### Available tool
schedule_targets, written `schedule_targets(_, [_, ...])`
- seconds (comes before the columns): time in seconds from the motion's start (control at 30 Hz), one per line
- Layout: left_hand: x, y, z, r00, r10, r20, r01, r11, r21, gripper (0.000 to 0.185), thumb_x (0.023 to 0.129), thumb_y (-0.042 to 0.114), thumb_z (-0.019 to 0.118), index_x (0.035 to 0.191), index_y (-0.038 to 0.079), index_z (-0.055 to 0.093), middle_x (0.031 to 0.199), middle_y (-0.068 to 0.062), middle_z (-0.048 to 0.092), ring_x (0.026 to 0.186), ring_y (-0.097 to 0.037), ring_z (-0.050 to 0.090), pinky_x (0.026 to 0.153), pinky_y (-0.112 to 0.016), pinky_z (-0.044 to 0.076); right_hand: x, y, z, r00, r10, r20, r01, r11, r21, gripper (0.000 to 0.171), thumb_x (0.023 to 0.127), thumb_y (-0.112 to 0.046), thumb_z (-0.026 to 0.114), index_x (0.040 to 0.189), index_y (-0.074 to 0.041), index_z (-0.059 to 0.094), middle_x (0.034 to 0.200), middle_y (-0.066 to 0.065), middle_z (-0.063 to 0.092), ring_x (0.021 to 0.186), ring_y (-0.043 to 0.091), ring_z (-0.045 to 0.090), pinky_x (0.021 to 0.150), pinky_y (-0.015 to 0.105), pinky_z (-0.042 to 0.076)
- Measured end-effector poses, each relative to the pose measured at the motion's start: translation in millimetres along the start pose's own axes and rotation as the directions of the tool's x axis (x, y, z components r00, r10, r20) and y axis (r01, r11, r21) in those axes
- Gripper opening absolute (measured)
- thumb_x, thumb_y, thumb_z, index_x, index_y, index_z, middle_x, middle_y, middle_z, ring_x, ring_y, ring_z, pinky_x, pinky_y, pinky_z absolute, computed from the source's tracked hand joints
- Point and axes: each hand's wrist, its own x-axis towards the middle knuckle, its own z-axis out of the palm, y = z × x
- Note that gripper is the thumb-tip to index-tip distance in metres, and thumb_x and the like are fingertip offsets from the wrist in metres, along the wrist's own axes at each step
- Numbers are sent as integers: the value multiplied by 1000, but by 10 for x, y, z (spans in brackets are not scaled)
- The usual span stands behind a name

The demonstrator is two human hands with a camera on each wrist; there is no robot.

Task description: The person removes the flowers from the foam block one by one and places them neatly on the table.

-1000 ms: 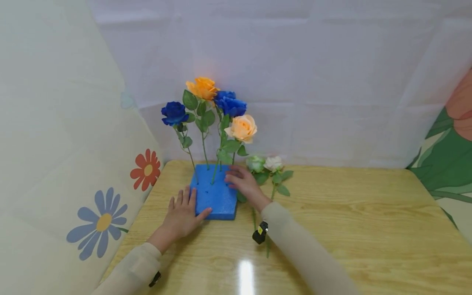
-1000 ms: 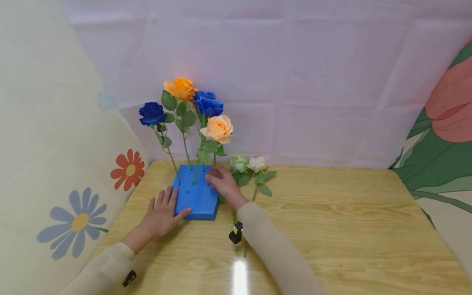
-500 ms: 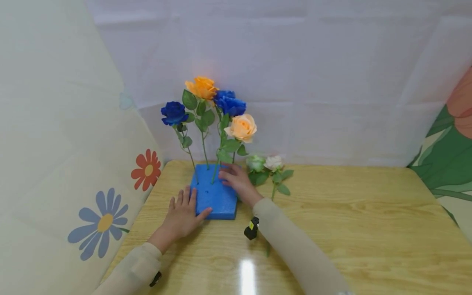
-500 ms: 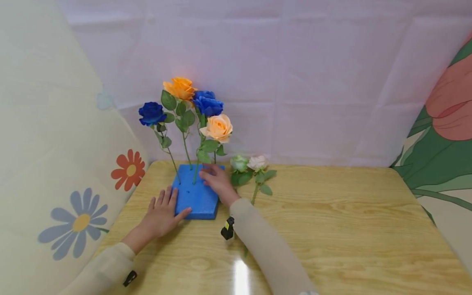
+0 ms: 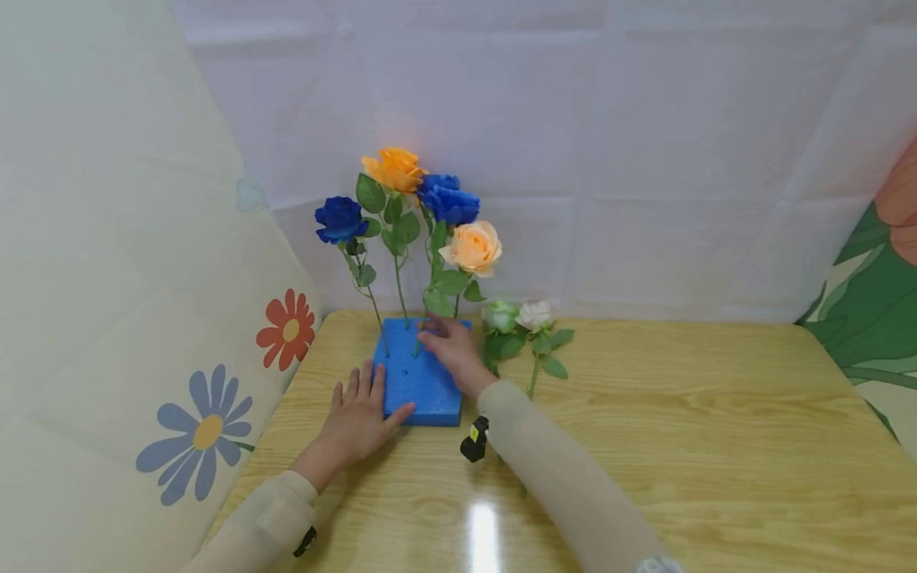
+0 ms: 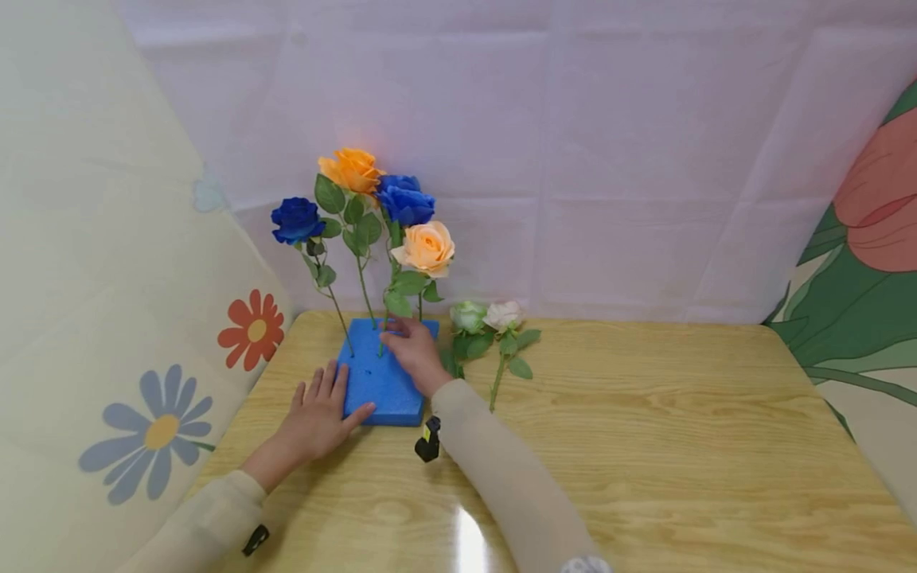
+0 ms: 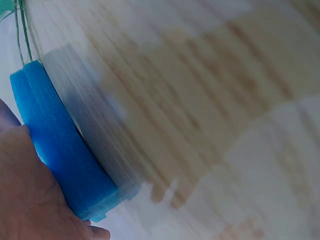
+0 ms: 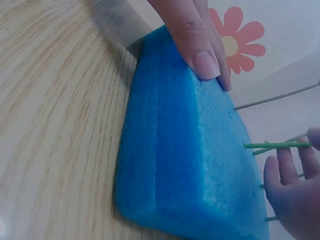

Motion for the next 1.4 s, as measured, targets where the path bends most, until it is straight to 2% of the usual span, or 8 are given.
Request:
schedule_targets(0.13, [-7, 1, 6, 1000, -3, 4, 3, 1000, 10, 101, 99, 71, 36, 158, -7, 14, 164, -32, 10, 150, -55, 10, 117, -71, 9, -4, -12, 33, 999, 7, -32, -7, 1000, 16, 37, 96, -11, 70, 132, -6, 66, 121, 7, 72, 113, 20, 67, 94, 31, 56])
schedule_targets(0.33, [0, 12, 20, 1000, 3, -6, -3, 1000, 6, 103, 98, 74, 33, 158, -7, 15, 164, -33, 12, 150, -55, 11, 117, -72, 9, -16, -63, 29, 1000, 13, -9, -12, 995, 104, 31, 95, -11, 71, 126, -3, 70, 119, 6, 74, 112, 18, 69, 93, 29, 56])
schedule_targets(0.57, [0, 11, 29, 1000, 5, 3, -5, 1000, -18, 103, 98, 73, 35, 158, -8, 15, 164, -34, 10, 150, -56, 9, 117, -71, 7, -48, -193, -9, 999, -31, -6, 31, 998, 48, 33, 96, -13, 71, 128, -7, 70, 120, 7, 74, 109, 19, 70, 91, 30, 57])
schedule_targets(0.77, [6, -1, 39, 1000, -4, 14, 4, 1000, -22, 105, 97, 76, 33, 159, -7, 13, 165, -33, 8, 150, -55, 8, 118, -71, 7, -88, -265, -16, 997, -70, 20, 71, 997, -24, 34, 96, -15, 71, 129, -9, 69, 114, 6, 75, 103, 17, 71, 89, 30, 58])
schedule_targets(1.1, [-5, 4, 7, 1000, -9, 10, 9, 1000, 6, 102, 98, 72, 36, 159, -6, 14, 164, -32, 10, 150, -55, 11, 117, -71, 9, -221, -347, -92, 980, -142, 138, 162, 976, -147, 38, 98, -13, 68, 136, -11, 64, 111, 1, 75, 98, 13, 71, 81, 27, 60])
schedule_targets(1.23, [-14, 8, -4, 1000, -6, 3, 6, 1000, 4, 100, 99, 70, 38, 158, -7, 14, 164, -33, 10, 149, -56, 11, 117, -72, 9, -309, -358, -136, 969, -165, 182, 197, 965, -174, 39, 98, -13, 68, 136, -9, 63, 110, 5, 75, 97, 15, 71, 80, 27, 60])
schedule_targets(1.4, [-11, 4, -12, 1000, 5, -5, -5, 1000, 12, 101, 99, 71, 36, 158, -8, 15, 163, -34, 12, 149, -56, 12, 116, -72, 10, -408, -343, -223, 952, -196, 236, 241, 953, -183, 31, 98, -8, 66, 129, -4, 66, 111, 13, 73, 97, 19, 71, 80, 28, 60])
